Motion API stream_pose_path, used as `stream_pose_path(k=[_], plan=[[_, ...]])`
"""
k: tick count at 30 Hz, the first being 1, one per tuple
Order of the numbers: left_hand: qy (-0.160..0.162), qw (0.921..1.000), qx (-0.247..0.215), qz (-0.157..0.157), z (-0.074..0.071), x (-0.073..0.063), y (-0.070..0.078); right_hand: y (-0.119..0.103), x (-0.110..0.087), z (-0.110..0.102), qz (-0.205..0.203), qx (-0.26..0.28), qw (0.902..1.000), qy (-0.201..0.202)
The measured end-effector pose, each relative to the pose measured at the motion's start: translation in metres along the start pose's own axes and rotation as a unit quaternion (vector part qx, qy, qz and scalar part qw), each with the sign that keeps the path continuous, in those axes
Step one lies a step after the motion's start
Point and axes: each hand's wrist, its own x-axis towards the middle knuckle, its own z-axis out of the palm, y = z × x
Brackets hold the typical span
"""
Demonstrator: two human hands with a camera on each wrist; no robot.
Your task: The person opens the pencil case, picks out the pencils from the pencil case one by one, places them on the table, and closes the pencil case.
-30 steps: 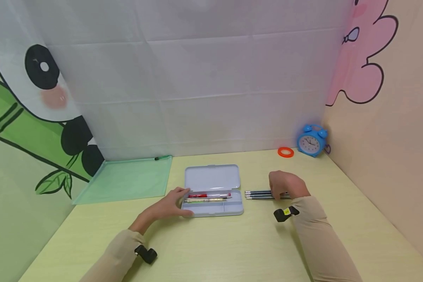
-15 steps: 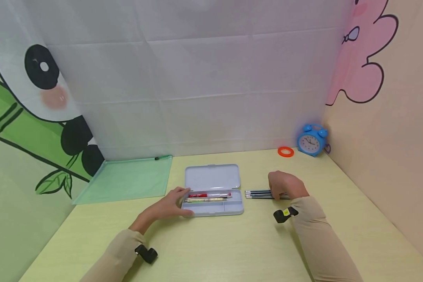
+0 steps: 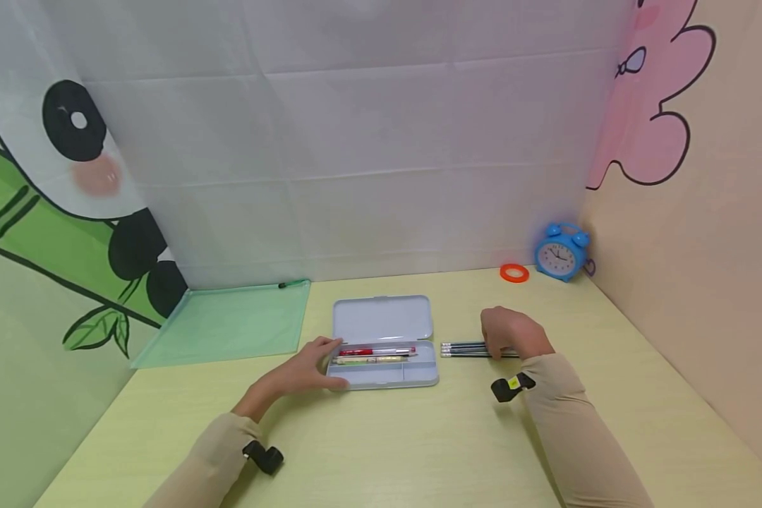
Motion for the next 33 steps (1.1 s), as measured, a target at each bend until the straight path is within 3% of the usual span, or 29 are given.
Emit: stream_pose_path(k=[20,33], plan=[[0.001,1.0,0.002,0.002,0.0006,0.0011,-0.0025,0.0009,0.0003,-0.002,0.002,0.001,1.0,0.006],[0.0,1.0,-0.004,-0.001,0.0004,0.0006,-0.001,0.0036,0.0012,-0.0025,-0.02,0.004,0.9997,0.017]])
